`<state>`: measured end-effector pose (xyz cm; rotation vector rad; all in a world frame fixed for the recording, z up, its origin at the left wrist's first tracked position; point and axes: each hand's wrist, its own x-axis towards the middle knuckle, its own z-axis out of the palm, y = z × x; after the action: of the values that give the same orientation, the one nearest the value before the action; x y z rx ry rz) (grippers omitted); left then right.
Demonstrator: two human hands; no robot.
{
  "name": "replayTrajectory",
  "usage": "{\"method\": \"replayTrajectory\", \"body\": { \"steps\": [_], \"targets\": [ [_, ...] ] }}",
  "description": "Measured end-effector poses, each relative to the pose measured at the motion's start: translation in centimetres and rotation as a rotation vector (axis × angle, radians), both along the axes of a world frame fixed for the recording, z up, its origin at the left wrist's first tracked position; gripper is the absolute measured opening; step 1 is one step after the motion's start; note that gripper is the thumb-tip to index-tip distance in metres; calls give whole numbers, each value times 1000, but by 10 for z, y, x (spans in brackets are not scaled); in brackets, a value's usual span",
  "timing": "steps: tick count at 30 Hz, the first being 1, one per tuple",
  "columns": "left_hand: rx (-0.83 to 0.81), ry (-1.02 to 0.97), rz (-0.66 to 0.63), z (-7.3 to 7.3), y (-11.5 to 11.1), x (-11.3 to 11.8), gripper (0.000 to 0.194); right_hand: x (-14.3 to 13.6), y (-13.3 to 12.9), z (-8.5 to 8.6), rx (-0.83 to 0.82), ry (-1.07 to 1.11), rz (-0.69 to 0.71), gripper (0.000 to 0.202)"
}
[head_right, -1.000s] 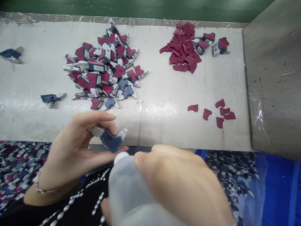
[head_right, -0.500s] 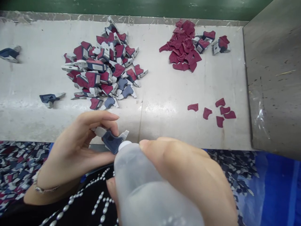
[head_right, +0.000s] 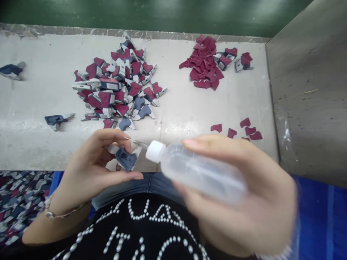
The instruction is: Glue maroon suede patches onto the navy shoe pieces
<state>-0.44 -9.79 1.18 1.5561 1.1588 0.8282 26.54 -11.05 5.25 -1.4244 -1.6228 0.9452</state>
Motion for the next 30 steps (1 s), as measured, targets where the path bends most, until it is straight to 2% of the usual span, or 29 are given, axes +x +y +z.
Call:
{"method": "replayTrajectory", "body": {
  "steps": [2,3,7,10,12,14,17,20,24,30],
  "targets": [
    [-15,10,16,-6,1,-1,54,-8,17,-11,78,81,-68,42],
    [-18,15,27,-8,1,-1,50,-13,25,-18,65,137,-72,40],
    [-66,15,103,-15,1,4,40,-24,51,-51,-21,12,-78,36],
    [-84,33,161,-16,1,7,40,-19,59,-65,-86,-56,-13,36],
    [-64,85,171,-17,2,7,39,-5,57,-67,-111,-104,-9,44],
    [-64,139,174,-18,4,6,37,15,52,-66,-113,-178,-84,48],
    [-75,169,172,-23,7,4,34,50,49,-69,-124,-333,-264,34],
    [-43,152,118,-26,10,5,29,70,53,-76,-186,-449,-297,29],
    [-19,131,41,-22,10,8,25,71,61,-80,-271,-487,-250,23],
    [-30,1,78,-19,7,14,32,64,63,-70,-285,-433,-149,22]
  ]
}}
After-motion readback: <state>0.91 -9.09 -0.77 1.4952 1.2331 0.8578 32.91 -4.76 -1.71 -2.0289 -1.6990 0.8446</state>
